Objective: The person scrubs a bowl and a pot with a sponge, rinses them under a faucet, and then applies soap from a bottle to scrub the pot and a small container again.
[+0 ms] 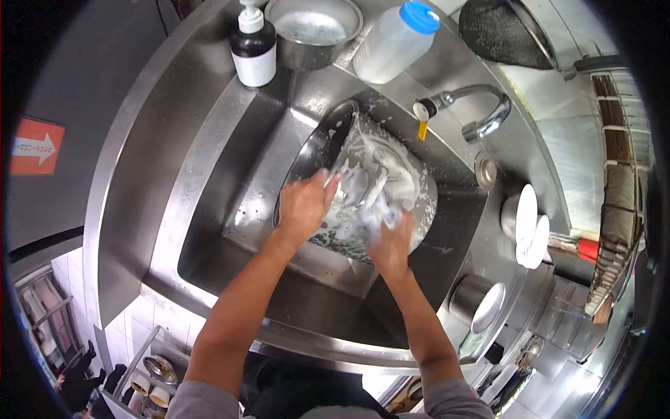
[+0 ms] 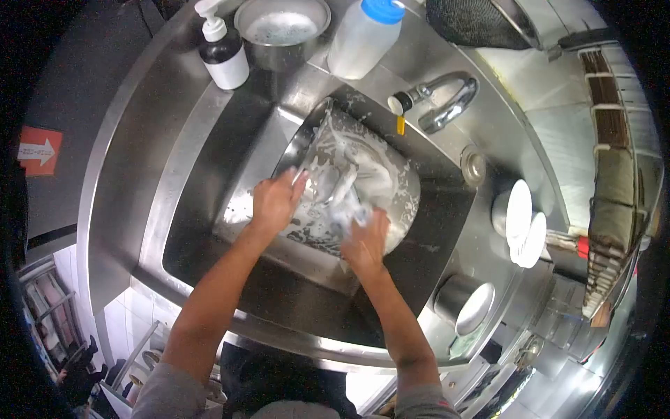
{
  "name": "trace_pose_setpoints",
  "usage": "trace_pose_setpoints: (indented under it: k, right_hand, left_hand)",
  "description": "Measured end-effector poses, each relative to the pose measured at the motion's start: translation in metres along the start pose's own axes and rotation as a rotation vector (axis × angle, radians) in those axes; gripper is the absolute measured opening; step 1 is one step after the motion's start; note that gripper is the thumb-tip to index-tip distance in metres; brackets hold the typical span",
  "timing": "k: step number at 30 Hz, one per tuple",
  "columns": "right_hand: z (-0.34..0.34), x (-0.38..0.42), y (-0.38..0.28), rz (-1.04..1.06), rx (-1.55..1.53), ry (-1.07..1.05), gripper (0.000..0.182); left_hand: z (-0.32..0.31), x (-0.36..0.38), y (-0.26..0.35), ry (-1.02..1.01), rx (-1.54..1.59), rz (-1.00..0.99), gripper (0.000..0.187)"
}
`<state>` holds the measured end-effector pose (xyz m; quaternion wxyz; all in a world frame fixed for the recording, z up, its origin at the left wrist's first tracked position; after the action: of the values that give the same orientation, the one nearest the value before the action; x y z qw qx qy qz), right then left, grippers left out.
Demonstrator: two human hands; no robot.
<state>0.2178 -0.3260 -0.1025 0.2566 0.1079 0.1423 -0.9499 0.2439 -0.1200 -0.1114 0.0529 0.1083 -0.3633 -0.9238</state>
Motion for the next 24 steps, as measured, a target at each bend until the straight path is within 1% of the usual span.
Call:
trace_pose_setpoints:
  k: [3, 4, 5, 7, 8, 9, 11, 12, 14, 15, 16, 17, 19, 20, 21, 22, 23, 24]
  right_hand:
    - [0.007, -0.014, -0.008, -0.034, 0.025, -0.085, 0.029]
    - [0.015, -0.005, 0.001, 0.012, 0.056, -0.122, 0.026]
    - [0.019, -0.001, 0.002, 0.009, 0.060, -0.115, 0.026]
    - [0.021, 0.001, 0.004, -0.017, 0.074, -0.032, 0.027]
    - [0.003, 0.007, 0.005, 0.027, 0.099, 0.003, 0.028]
    - [-0.002, -0.001, 0.001, 0.021, 0.082, -0.043, 0.024]
    - [0.009, -0.016, -0.009, -0.004, 0.100, -0.060, 0.024]
    - [0.007, -0.012, -0.005, -0.008, 0.098, -0.053, 0.024]
    - [0.010, 0.019, 0.012, -0.119, 0.236, 0.002, 0.023]
    - [0.020, 0.034, 0.015, -0.232, 0.262, 0.112, 0.025]
    - [0.027, 0.050, 0.015, -0.292, 0.331, 0.042, 0.028]
    - [0.033, 0.061, 0.010, -0.356, 0.400, -0.026, 0.030]
    - [0.048, 0.059, -0.043, -0.469, 0.302, -0.038, 0.036]
    - [0.073, 0.024, -0.085, -0.532, -0.121, 0.212, 0.041]
    - [0.070, 0.009, -0.099, -0.341, 0.145, 0.205, 0.045]
    - [0.062, -0.012, -0.105, -0.264, 0.163, 0.263, 0.044]
    - [0.051, -0.034, -0.111, -0.515, 0.227, 0.210, 0.044]
    - [0.024, -0.046, -0.091, -0.604, 0.262, 0.080, 0.044]
  left_hand:
    - [0.004, 0.000, 0.000, -0.001, 0.030, 0.022, 0.036]
    - [0.002, 0.002, -0.001, -0.019, 0.010, 0.014, 0.033]
    - [0.000, 0.005, -0.002, -0.017, 0.012, 0.006, 0.033]
    - [-0.006, 0.006, -0.004, 0.019, -0.004, -0.011, 0.032]
    - [-0.008, 0.007, -0.005, 0.023, -0.001, -0.012, 0.033]
    - [-0.006, 0.008, -0.003, 0.001, 0.002, -0.018, 0.033]
    - [0.001, 0.004, -0.002, -0.040, 0.033, 0.032, 0.034]
    - [0.002, 0.005, 0.001, -0.060, -0.001, 0.053, 0.036]
    - [-0.006, 0.017, -0.002, -0.066, 0.025, 0.069, 0.037]
    - [-0.009, 0.022, -0.003, -0.063, 0.051, 0.091, 0.038]
    - [-0.011, 0.029, -0.002, -0.052, 0.137, 0.119, 0.037]
    - [-0.014, 0.034, -0.002, -0.065, 0.139, 0.095, 0.037]
    - [-0.020, 0.048, 0.000, -0.077, 0.252, 0.116, 0.035]
    - [-0.013, 0.053, 0.008, -0.046, 0.434, 0.110, 0.032]
    - [-0.020, 0.056, 0.010, -0.068, 0.443, 0.092, 0.032]
    - [-0.031, 0.063, 0.009, -0.038, 0.518, 0.104, 0.031]
    - [-0.039, 0.070, 0.007, -0.011, 0.590, 0.120, 0.031]
    - [-0.044, 0.072, 0.007, -0.028, 0.601, 0.108, 0.031]
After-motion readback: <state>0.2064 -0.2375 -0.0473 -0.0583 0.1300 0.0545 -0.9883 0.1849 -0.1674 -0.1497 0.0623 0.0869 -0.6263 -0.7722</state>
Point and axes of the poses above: each hand's wrist, its own x-axis away from the middle knuckle, its own z-axis out of the back of the hand, y = z × x, the point moved 2 cm from there along -x, towards the middle knuckle, and after that the axes turned 2 degrees about y, right-handed, at the moved point
